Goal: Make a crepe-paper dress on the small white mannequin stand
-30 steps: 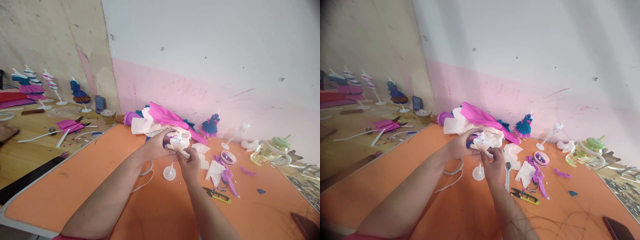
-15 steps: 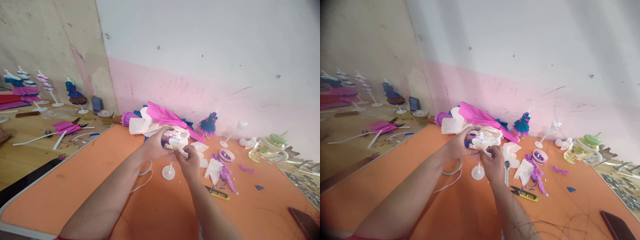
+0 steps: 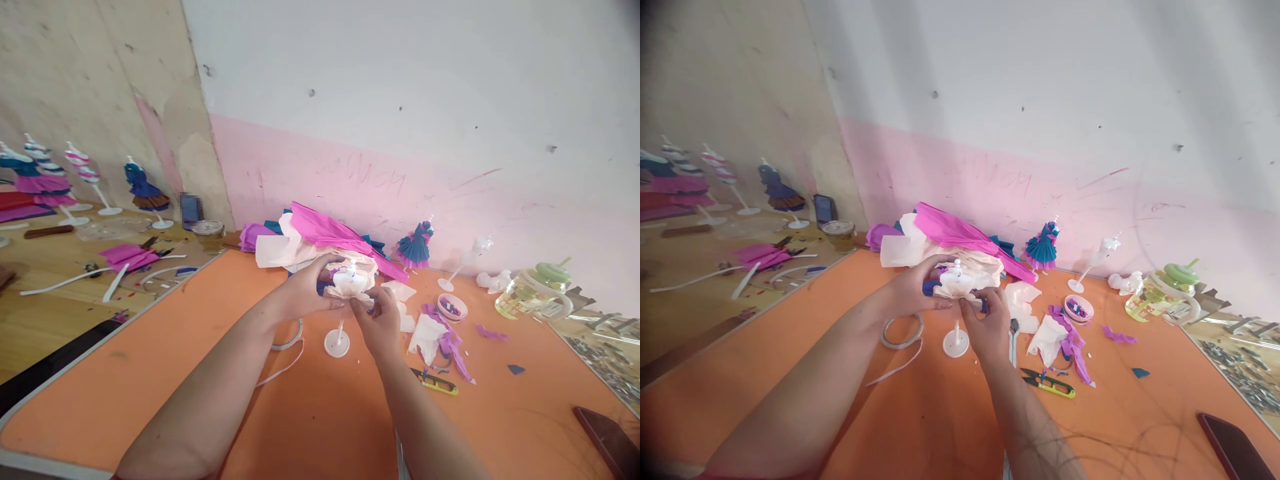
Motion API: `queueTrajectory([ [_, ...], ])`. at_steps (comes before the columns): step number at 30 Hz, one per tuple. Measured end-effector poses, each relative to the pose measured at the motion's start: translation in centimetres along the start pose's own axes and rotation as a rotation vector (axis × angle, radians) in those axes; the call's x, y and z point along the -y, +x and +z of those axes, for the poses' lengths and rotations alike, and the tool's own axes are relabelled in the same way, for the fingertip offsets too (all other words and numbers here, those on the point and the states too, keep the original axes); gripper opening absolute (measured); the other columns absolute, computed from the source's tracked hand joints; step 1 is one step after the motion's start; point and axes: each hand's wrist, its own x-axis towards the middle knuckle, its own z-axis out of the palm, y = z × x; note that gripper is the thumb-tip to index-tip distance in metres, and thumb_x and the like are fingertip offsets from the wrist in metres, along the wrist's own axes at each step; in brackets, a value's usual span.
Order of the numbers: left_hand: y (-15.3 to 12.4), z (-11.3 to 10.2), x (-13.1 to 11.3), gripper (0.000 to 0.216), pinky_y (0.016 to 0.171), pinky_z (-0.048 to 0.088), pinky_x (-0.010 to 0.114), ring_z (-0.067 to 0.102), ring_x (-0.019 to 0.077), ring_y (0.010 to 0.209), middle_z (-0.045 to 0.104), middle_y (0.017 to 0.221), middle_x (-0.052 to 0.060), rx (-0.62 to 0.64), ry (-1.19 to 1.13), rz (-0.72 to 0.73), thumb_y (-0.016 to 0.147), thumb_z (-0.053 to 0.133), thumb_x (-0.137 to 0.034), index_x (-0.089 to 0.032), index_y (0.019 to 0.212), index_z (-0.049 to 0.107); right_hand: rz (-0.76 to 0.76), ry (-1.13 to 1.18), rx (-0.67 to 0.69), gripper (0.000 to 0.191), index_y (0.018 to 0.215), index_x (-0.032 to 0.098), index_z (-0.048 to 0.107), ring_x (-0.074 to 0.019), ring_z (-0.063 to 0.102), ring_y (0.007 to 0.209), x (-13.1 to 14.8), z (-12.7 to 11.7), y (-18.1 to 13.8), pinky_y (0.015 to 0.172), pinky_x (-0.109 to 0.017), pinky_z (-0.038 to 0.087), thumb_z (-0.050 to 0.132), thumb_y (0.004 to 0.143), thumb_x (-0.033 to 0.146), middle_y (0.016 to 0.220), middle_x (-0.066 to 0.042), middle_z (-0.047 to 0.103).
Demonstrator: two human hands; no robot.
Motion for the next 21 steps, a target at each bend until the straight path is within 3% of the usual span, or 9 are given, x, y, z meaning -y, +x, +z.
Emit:
queueTrajectory([
  [6, -0.2, -0.5, 0.2, 0.093, 0.104, 0.050, 0.047, 0.048, 0.0351, 0.136, 0.043, 0.153, 0.012, -0.010, 0.054, 0.003, 0.065, 0.087, -0.041, -0.026, 0.145, 0.042, -0.022, -0.014, -0.006, 0.020, 0.088, 0.021, 0.063, -0.0148, 0.050, 0.076, 0.0, 0.2, -0.2, 0.066, -0.029, 0.040, 0.072, 0.079, 0.037, 0.093, -0.001, 0.058],
  [14, 0.3, 1.4, 0.2, 0.082, 0.100, 0.053, 0.044, 0.060, 0.0312, 0.123, 0.058, 0.139, 0.007, -0.060, 0.099, -0.034, 0.069, 0.082, -0.038, -0.029, 0.142, 0.045, -0.074, -0.043, -0.120, 0.028, 0.101, 0.023, 0.058, -0.0179, 0.054, 0.085, 0.7, 0.7, -1.1, 0.069, -0.030, 0.044, 0.072, 0.078, 0.031, 0.100, -0.003, 0.057],
  [18, 0.3, 1.3, 0.3, 0.087, 0.102, 0.052, 0.044, 0.055, 0.0339, 0.129, 0.054, 0.144, 0.007, -0.071, 0.122, -0.025, 0.065, 0.083, -0.042, -0.029, 0.143, 0.045, -0.090, -0.071, -0.114, 0.018, 0.089, 0.022, 0.061, -0.0191, 0.056, 0.089, 0.6, 0.6, -1.1, 0.071, -0.031, 0.045, 0.072, 0.079, 0.033, 0.099, -0.004, 0.058],
  [21, 0.1, 0.7, 0.4, 0.096, 0.104, 0.051, 0.046, 0.051, 0.0355, 0.134, 0.049, 0.150, 0.008, -0.009, 0.133, -0.058, 0.066, 0.082, -0.041, -0.030, 0.150, 0.036, -0.081, -0.087, -0.106, 0.016, 0.085, 0.022, 0.064, -0.0193, 0.057, 0.091, 0.3, 0.7, -1.0, 0.073, -0.032, 0.046, 0.072, 0.080, 0.035, 0.100, -0.004, 0.058],
])
